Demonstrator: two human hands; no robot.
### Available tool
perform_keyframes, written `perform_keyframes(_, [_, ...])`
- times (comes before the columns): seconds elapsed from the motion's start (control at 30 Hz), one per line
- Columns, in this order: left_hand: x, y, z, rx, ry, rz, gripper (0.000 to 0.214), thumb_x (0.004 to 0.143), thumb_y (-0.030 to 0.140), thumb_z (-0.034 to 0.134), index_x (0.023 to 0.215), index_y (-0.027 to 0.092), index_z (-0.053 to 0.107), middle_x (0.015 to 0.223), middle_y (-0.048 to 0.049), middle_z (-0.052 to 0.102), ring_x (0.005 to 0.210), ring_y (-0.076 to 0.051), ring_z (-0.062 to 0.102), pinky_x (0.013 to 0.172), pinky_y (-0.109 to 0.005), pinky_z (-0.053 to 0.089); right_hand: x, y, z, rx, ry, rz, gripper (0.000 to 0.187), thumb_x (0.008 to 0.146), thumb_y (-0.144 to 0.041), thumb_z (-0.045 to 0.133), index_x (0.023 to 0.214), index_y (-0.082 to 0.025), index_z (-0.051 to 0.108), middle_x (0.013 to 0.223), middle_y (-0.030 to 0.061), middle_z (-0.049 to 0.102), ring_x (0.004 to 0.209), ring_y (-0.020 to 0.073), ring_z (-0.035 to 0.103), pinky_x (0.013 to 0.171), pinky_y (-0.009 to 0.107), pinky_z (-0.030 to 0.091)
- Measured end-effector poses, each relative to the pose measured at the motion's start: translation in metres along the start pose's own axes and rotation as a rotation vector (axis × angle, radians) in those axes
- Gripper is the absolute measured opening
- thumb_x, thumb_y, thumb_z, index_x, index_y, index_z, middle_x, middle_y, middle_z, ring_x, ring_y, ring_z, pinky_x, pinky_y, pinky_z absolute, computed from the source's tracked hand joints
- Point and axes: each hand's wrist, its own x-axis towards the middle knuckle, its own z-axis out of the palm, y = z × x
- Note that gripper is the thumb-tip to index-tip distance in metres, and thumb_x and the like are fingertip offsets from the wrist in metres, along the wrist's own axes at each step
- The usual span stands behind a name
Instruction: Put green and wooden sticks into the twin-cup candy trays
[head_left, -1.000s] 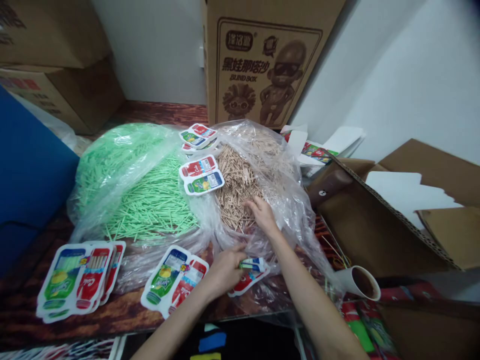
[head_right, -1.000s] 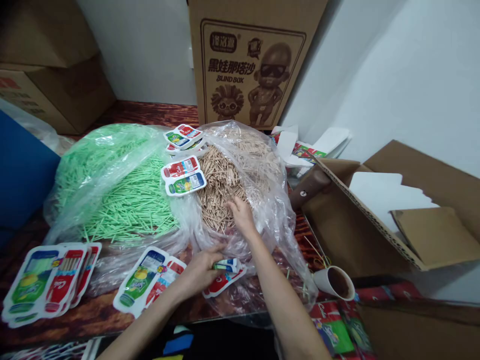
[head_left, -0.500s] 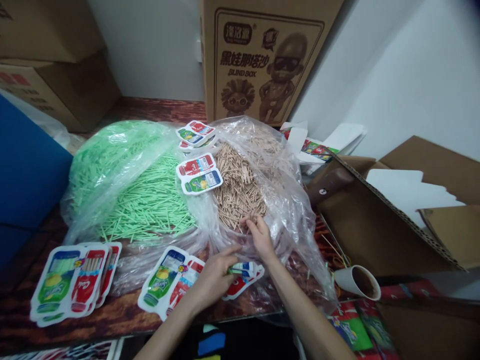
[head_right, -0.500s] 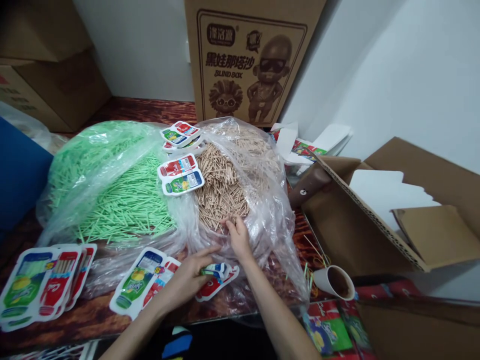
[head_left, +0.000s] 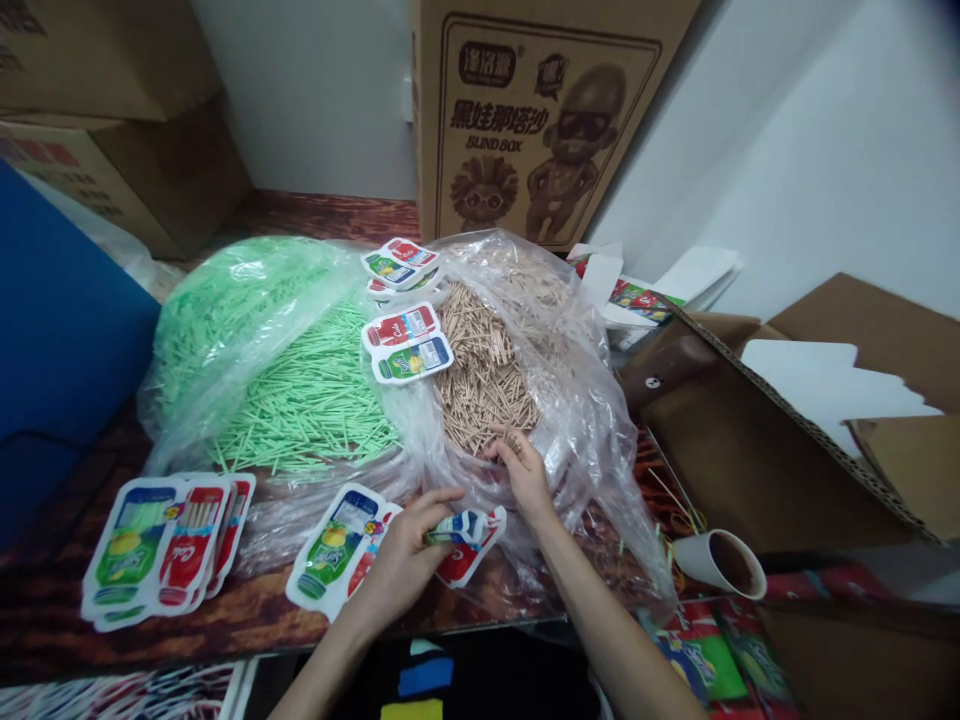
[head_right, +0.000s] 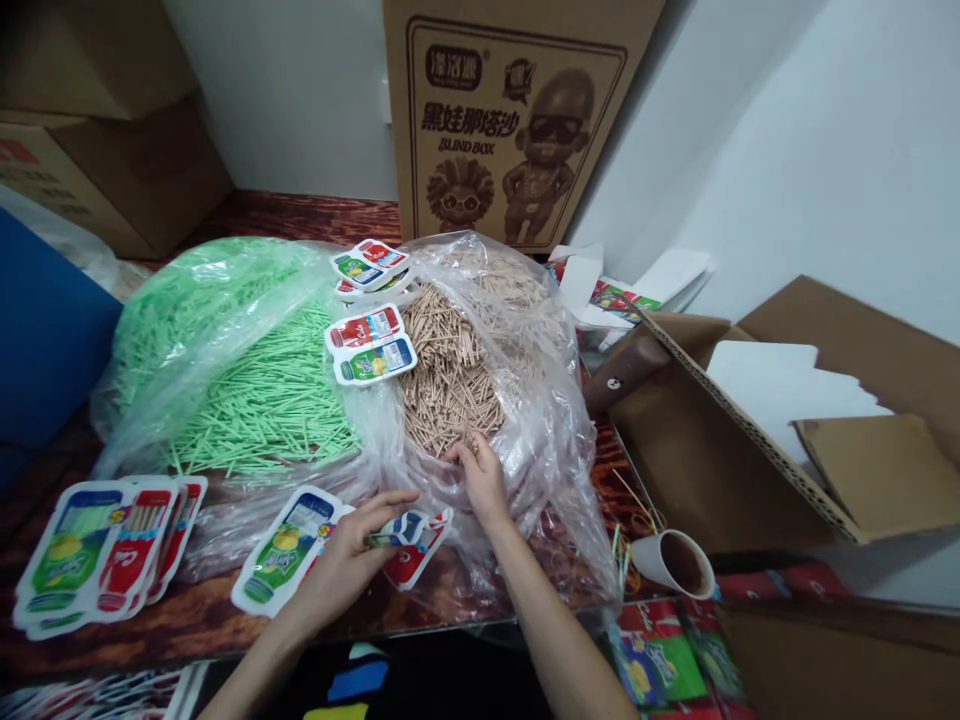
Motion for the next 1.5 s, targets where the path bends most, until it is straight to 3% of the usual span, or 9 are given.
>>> perform_keyframes(0.2, [-0.004,-0.006,-0.004,-0.021,0.016,0.011,0.027,0.071,0.006,0.054,0.084,0.021,0.072,0.124,-0.0077,0.063,0.112,-0.023,0.058,0.096,-0.033,0.041,0.009,-0.011,-0.005,-0.106,-0.004,-0.045,0.017,0.088,-0.034,0.046,0.094,-0.021,0.056,0.068,-0.0031,0.058,0.062,0.014,0.057,0.062,0.024,0.044])
perform_keyframes(0.43, [-0.007,-0.006,-0.007,-0.041,0.023,0.014,0.027,0.073,0.006,0.054,0.085,0.021,0.073,0.124,-0.0083,0.063,0.11,-0.023,0.059,0.095,-0.032,0.042,0.036,-0.028,-0.009,-1.1,-0.341,-0.353,0.015,0.088,-0.015,0.043,0.087,-0.018,0.058,0.085,0.0072,0.063,0.081,0.021,0.055,0.075,0.03,0.04])
perform_keyframes(0.6, [-0.01,-0.006,-0.01,-0.068,0.06,0.001,0.026,0.073,0.008,0.056,0.086,0.022,0.074,0.119,-0.0078,0.066,0.108,-0.025,0.061,0.095,-0.034,0.042,0.048,-0.035,-0.003,-1.315,-0.398,-0.385,0.008,0.085,-0.013,0.05,0.085,-0.017,0.057,0.086,0.0112,0.065,0.083,0.0229,0.054,0.079,0.031,0.038])
perform_keyframes(0.73, [-0.013,-0.007,-0.014,-0.143,0.085,-0.009,0.021,0.076,0.013,0.06,0.089,0.021,0.075,0.118,-0.0069,0.067,0.105,-0.024,0.062,0.093,-0.033,0.044,0.052,-0.038,-0.008,-1.252,-0.303,-0.357,0.017,0.088,-0.013,0.04,0.082,-0.019,0.055,0.082,0.0075,0.061,0.077,0.0197,0.053,0.071,0.029,0.038])
perform_keyframes(0.87, [-0.005,-0.005,-0.023,-0.27,0.186,-0.021,0.024,0.081,0.029,0.064,0.101,0.022,0.073,0.116,-0.006,0.068,0.109,-0.026,0.06,0.096,-0.035,0.044,0.049,-0.043,-0.01,-0.796,-0.257,-0.189,0.02,0.086,-0.027,0.046,0.067,-0.02,0.047,0.071,0.0001,0.053,0.067,0.0154,0.049,0.063,0.026,0.038])
perform_keyframes(1.0, [0.022,0.006,-0.033,-0.335,0.296,0.052,0.032,0.08,0.036,0.066,0.108,0.022,0.071,0.12,-0.0065,0.067,0.116,-0.026,0.056,0.102,-0.039,0.04,0.034,-0.057,-0.002,-0.28,-0.528,0.187,0.023,0.082,-0.037,0.055,0.069,-0.019,0.052,0.065,-0.002,0.056,0.058,0.0121,0.05,0.056,0.025,0.039])
perform_keyframes(1.13, [0.048,0.021,-0.029,-0.288,0.261,0.171,0.029,0.079,0.035,0.067,0.102,0.02,0.073,0.119,-0.0086,0.067,0.115,-0.025,0.057,0.102,-0.036,0.039,0.017,-0.063,0.009,0.03,-0.72,0.426,0.03,0.074,-0.045,0.068,0.076,-0.017,0.059,0.063,-0.0013,0.062,0.053,0.0109,0.054,0.053,0.024,0.042])
perform_keyframes(1.33, [0.05,0.018,-0.009,-0.285,0.172,0.111,0.023,0.078,0.035,0.065,0.088,0.016,0.073,0.081,-0.0025,0.071,0.079,-0.019,0.063,0.074,-0.027,0.049,0.002,-0.052,0.016,0.181,-0.711,0.45,0.036,0.065,-0.047,0.077,0.07,-0.015,0.06,0.06,-0.001,0.061,0.053,0.0107,0.055,0.054,0.025,0.045])
perform_keyframes(1.5, [0.032,-0.006,-0.021,-0.556,0.457,-0.084,0.023,0.069,0.035,0.075,0.08,0.015,0.071,0.075,0.0009,0.07,0.069,-0.014,0.062,0.068,-0.024,0.049,0.005,-0.064,0.003,0.191,-0.493,0.223,0.021,0.078,-0.037,0.067,0.082,-0.018,0.059,0.066,-0.0019,0.06,0.059,0.0113,0.056,0.058,0.024,0.045])
